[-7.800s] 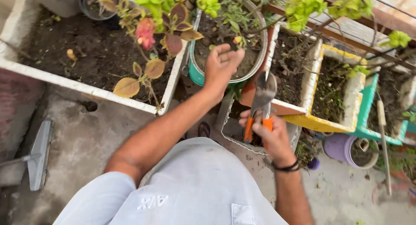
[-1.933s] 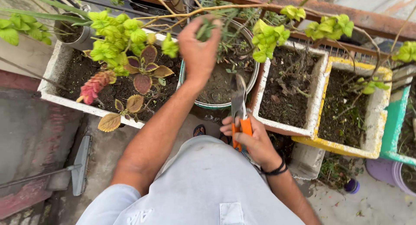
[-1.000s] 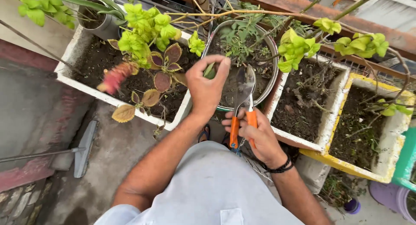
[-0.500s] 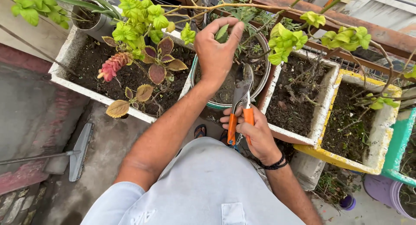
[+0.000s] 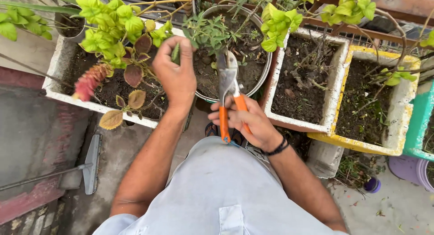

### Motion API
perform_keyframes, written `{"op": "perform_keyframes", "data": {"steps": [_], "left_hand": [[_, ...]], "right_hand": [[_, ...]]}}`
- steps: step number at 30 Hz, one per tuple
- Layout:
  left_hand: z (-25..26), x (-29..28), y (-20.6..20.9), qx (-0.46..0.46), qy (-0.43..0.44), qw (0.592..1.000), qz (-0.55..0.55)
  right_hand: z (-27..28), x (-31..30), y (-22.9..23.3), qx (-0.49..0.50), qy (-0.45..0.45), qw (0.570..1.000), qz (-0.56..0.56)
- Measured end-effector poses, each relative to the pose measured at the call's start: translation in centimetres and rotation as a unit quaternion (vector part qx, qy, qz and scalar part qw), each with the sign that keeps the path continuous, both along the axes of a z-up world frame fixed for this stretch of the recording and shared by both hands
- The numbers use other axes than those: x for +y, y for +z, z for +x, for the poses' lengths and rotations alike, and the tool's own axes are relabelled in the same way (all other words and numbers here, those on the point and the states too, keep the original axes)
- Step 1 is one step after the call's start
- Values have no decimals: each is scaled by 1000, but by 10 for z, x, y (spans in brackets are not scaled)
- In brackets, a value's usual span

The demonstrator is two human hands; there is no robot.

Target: Pruning various potted plants on a balcony using hand shears.

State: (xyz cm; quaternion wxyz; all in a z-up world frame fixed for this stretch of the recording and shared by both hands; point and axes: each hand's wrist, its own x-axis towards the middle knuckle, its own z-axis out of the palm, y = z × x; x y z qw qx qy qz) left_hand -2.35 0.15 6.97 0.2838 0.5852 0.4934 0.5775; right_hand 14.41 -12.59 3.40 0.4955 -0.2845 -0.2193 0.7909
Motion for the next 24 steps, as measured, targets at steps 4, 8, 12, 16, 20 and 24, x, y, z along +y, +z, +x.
{"op": "perform_keyframes", "data": {"steps": [4,8,12,16,20,24], "left_hand": [[-8,-3,-3,-14,12,1000,-7],[-14,-8,-4,20,20,1000,-5],[-17,-14,-6,36,23,999,-15],[-15,-18,-4,26,17,999,-24],[-11,-27,-1,1,-23,999,-34],[-12,-30,-3,19,-16,998,-63]], "right_hand": [[-5,15,-8,51,15,999,9],[-10,23,-12,71,24,997,9],[-12,33,-17,59,27,998,8],[-12,45,-21,84,32,996,4],[-13,50,-22,102,33,994,-14],[-10,48,-20,99,44,994,-20]]}}
